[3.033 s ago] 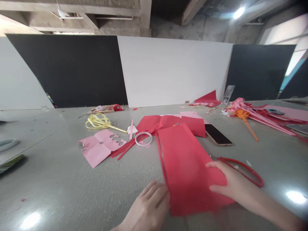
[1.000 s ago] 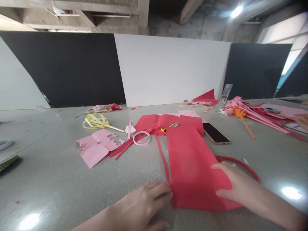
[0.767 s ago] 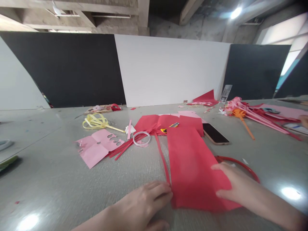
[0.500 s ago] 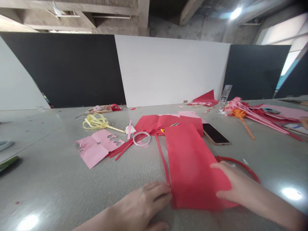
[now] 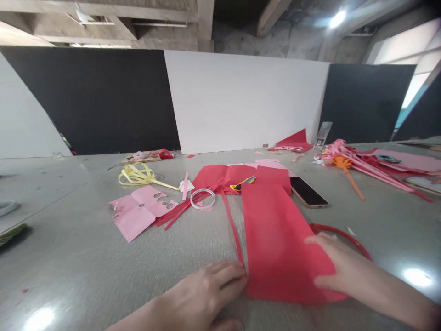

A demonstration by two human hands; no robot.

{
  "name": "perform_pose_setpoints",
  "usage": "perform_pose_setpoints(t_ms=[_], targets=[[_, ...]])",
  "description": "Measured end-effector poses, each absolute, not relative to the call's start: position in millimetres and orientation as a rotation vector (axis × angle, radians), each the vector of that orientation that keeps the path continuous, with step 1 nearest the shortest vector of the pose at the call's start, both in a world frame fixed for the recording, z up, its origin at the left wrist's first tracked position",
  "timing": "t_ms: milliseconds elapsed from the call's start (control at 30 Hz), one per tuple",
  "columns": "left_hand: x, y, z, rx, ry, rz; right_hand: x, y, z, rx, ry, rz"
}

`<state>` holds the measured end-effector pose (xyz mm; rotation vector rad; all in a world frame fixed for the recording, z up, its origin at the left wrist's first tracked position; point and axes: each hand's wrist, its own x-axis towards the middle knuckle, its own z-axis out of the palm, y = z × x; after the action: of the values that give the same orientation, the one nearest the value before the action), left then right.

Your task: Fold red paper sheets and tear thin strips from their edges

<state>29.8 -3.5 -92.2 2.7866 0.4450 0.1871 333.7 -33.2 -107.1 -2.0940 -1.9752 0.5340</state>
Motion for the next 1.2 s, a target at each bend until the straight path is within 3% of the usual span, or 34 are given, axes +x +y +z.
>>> perform_pose_setpoints(t_ms=[733,1200], targets=[[32.6,-3.0,-99.8,2.817,0.217,0.235,330.2,-32.4,-93.2,-2.186,-1.944,0.707],[37.2,-13.9,-88.7,2.999,0.270,0.150,341.7,-37.8,-99.5,-2.114,-1.948,0.610]])
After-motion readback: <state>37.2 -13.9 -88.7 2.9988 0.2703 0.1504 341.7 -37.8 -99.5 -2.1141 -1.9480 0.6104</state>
